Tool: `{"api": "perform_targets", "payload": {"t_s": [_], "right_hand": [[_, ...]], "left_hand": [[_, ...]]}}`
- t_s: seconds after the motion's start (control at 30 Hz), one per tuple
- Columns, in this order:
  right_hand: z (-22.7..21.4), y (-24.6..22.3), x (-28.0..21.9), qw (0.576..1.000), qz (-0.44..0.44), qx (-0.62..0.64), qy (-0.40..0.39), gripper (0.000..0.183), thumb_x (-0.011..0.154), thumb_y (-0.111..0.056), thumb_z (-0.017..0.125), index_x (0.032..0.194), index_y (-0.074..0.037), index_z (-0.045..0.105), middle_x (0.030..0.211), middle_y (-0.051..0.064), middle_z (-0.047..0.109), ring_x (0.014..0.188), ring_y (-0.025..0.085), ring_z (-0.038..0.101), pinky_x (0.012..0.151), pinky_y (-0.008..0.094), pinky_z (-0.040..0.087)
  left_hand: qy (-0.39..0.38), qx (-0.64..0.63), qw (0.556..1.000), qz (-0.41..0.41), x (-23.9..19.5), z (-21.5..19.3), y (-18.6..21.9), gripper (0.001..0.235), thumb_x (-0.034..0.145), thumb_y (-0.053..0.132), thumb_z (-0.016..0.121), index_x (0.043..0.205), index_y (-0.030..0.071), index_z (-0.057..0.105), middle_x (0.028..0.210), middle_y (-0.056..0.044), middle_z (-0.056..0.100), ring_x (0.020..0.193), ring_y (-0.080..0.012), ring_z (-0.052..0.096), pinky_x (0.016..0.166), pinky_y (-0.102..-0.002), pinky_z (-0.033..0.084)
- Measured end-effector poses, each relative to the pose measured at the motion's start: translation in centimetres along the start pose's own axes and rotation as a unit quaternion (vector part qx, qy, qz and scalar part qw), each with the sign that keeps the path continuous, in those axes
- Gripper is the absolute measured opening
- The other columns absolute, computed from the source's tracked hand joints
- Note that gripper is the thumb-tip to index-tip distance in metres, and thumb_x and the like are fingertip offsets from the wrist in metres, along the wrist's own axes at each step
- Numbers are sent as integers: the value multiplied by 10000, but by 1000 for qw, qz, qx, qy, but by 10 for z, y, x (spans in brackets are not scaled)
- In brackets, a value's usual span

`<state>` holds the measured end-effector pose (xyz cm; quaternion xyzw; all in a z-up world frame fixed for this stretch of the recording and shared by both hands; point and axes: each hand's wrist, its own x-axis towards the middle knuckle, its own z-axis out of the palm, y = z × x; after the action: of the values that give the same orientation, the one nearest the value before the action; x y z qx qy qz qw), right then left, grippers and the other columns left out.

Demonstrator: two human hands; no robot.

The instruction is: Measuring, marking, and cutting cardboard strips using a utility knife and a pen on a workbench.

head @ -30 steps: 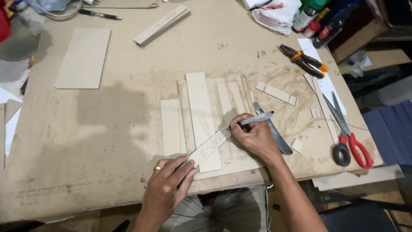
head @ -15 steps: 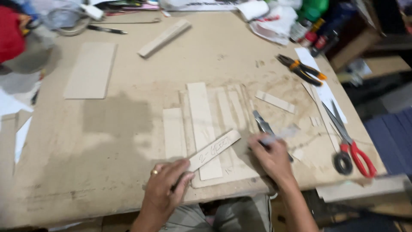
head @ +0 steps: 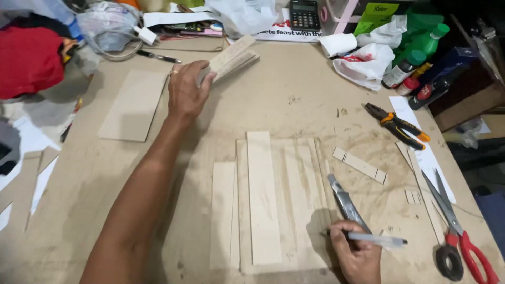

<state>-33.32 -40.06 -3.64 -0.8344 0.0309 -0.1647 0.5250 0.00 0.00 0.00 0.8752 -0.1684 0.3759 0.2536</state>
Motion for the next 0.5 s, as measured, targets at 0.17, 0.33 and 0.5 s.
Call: {"api": "perform_targets", "payload": {"t_s": [0.17, 0.33, 0.5], "right_hand": [[9, -15, -8, 992, 98, 45, 60, 95, 851, -71, 682, 807, -52, 765, 796, 58, 775, 693, 131, 674, 687, 224, 479], [14, -26, -6, 995, 59, 32, 76, 99, 847, -76, 687, 812, -118, 769, 752, 6, 783, 545, 61, 502, 540, 202, 336], [13, -22, -12, 991, 70, 65, 94, 184, 938, -190, 653, 964, -60, 780, 709, 32, 695, 618, 88, 597, 610, 186, 435]], "left_hand": [[-126, -60, 990, -24, 14, 19, -30, 282, 954, 383, 597, 972, 145, 748, 964, -41, 763, 923, -297, 681, 906, -458, 422], [-175, -9, 980, -95, 22, 22, -29, 198, 808, 351, 720, 948, 211, 708, 935, -48, 750, 898, -302, 666, 870, -438, 466], [-250, -28, 959, -132, 44, 9, -11, 176, 784, 320, 737, 943, 273, 676, 850, -33, 734, 809, -257, 681, 724, -385, 490]]}}
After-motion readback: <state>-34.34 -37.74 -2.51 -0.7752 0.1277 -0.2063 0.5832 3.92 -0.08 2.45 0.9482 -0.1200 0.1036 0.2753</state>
